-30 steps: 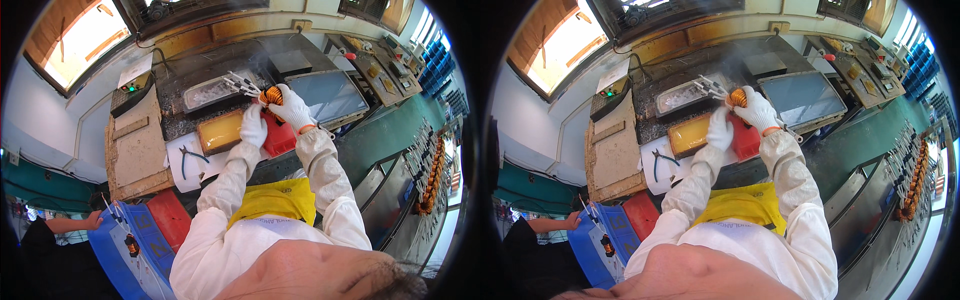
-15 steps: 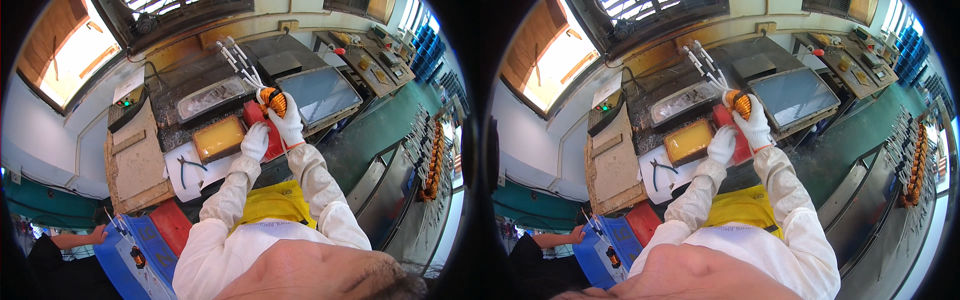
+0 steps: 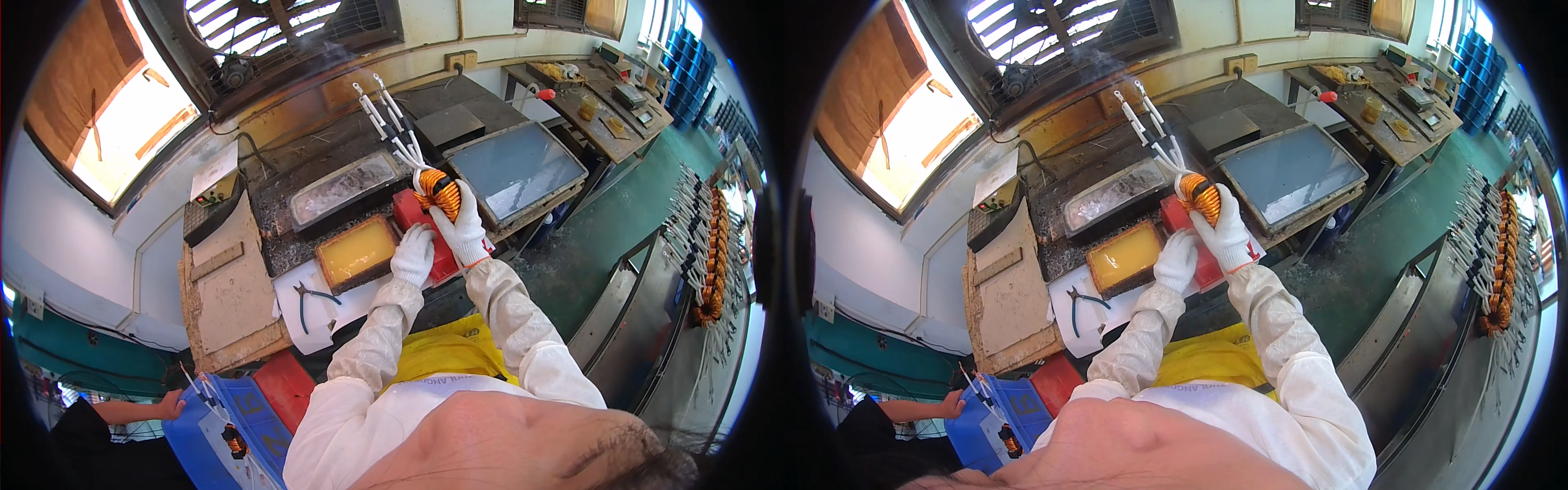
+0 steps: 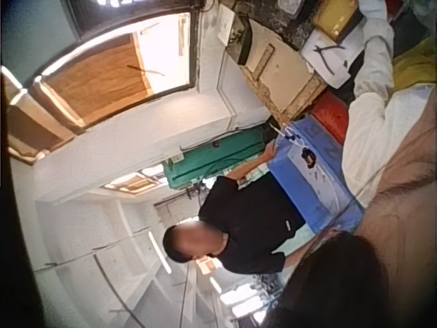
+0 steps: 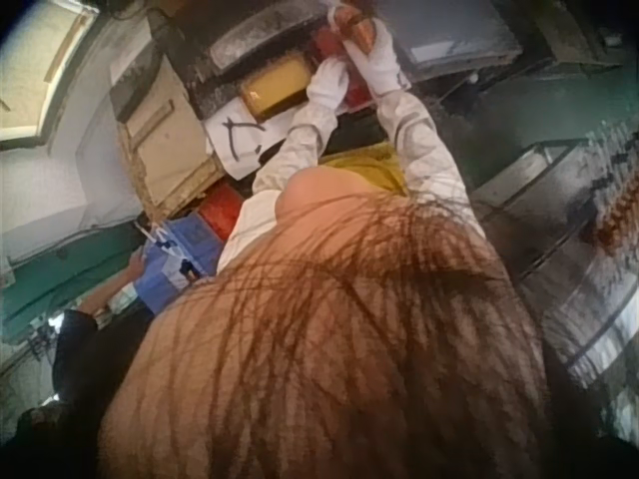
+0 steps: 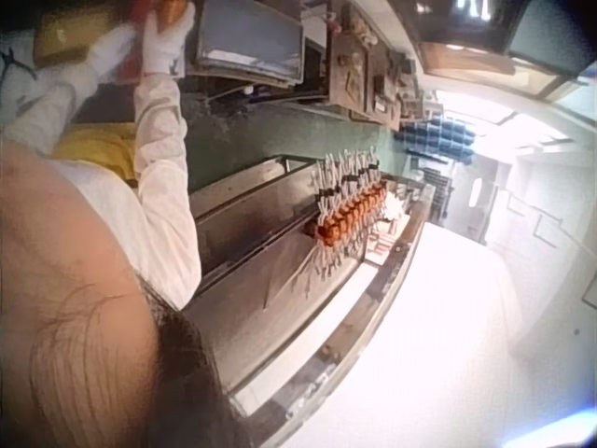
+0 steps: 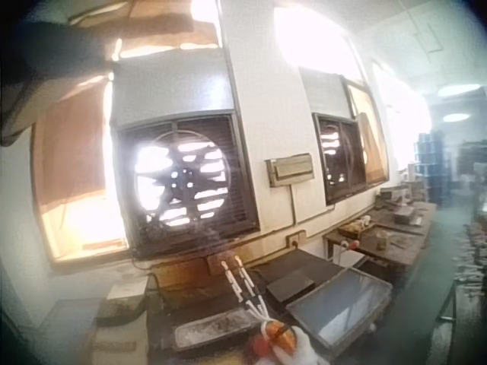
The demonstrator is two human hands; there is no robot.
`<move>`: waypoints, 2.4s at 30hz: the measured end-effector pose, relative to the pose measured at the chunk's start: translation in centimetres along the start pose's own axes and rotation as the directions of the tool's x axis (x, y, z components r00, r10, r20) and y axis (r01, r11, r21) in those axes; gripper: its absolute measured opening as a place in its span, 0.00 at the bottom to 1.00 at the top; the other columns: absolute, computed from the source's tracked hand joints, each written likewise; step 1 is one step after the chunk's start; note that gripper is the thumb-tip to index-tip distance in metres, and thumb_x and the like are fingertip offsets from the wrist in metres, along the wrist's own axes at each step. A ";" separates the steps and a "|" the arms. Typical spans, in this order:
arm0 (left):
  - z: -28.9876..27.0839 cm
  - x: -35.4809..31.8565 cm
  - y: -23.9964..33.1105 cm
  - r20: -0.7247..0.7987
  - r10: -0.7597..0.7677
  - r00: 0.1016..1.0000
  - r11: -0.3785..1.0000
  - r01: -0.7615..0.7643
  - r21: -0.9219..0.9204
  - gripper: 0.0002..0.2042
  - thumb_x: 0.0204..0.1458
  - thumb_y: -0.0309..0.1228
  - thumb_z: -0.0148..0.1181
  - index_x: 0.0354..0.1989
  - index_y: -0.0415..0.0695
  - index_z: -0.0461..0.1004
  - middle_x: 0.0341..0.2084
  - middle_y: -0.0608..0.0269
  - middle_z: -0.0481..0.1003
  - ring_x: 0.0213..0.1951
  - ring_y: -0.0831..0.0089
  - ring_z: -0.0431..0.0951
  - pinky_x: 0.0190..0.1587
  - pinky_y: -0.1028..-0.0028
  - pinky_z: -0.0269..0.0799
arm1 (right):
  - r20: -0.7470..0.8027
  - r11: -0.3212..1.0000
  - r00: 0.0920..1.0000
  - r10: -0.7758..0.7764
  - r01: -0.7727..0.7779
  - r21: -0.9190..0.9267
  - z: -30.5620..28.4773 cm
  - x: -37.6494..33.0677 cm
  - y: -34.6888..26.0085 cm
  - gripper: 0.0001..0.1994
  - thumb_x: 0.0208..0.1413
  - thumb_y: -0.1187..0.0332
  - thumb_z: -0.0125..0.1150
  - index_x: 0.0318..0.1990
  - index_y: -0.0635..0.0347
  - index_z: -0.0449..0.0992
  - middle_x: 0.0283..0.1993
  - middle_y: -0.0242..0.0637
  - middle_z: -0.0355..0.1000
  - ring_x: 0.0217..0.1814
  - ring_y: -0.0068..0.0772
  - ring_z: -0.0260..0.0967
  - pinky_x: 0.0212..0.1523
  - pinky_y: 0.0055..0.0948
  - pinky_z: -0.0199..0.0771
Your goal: Dipping copper wire coils into a heated substance for coating or tinning.
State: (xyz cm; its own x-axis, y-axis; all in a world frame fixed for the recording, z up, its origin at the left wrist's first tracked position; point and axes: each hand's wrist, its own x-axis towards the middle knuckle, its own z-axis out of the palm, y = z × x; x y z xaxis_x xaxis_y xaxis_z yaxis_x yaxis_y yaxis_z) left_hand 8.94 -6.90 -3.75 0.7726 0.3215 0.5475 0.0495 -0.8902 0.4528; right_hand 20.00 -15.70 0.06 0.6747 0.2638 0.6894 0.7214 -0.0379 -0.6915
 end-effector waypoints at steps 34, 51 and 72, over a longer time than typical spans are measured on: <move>-6.1 13.6 0.1 -0.080 0.537 0.840 0.702 -0.393 0.594 0.22 0.55 0.26 0.45 0.60 0.42 0.66 0.64 0.57 0.64 0.67 0.63 0.61 0.73 0.61 0.50 | -0.049 0.995 0.994 0.093 -0.092 0.027 0.0 -0.7 -0.7 0.34 0.46 0.68 0.71 0.61 0.59 0.62 0.50 0.49 0.68 0.50 0.51 0.70 0.52 0.40 0.71; 2.1 6.9 -0.4 -0.171 -0.557 0.813 0.688 0.336 -0.643 0.35 0.58 0.43 0.61 0.66 0.34 0.54 0.61 0.45 0.63 0.63 0.54 0.64 0.67 0.63 0.56 | -0.028 0.996 0.996 0.088 -0.089 -0.020 0.8 -1.0 -0.3 0.35 0.48 0.68 0.72 0.63 0.61 0.62 0.54 0.48 0.69 0.54 0.42 0.71 0.56 0.35 0.72; 4.0 7.7 -1.9 0.012 -0.535 0.845 0.709 0.456 -0.537 0.32 0.54 0.32 0.65 0.65 0.35 0.57 0.58 0.40 0.69 0.60 0.51 0.70 0.62 0.63 0.65 | 0.254 0.780 0.825 0.505 -0.562 0.276 -13.7 -2.5 2.0 0.16 0.61 0.69 0.59 0.55 0.63 0.71 0.47 0.36 0.75 0.49 0.27 0.74 0.54 0.27 0.74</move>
State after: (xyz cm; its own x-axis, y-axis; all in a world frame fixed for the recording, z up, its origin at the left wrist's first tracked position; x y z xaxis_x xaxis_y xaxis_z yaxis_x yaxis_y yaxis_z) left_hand 17.35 -4.03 -3.23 0.6338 0.7438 0.2123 0.0478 -0.3116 0.9490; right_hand 21.90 -29.62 -0.12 0.8814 0.4428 0.1644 0.1399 0.0877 -0.9863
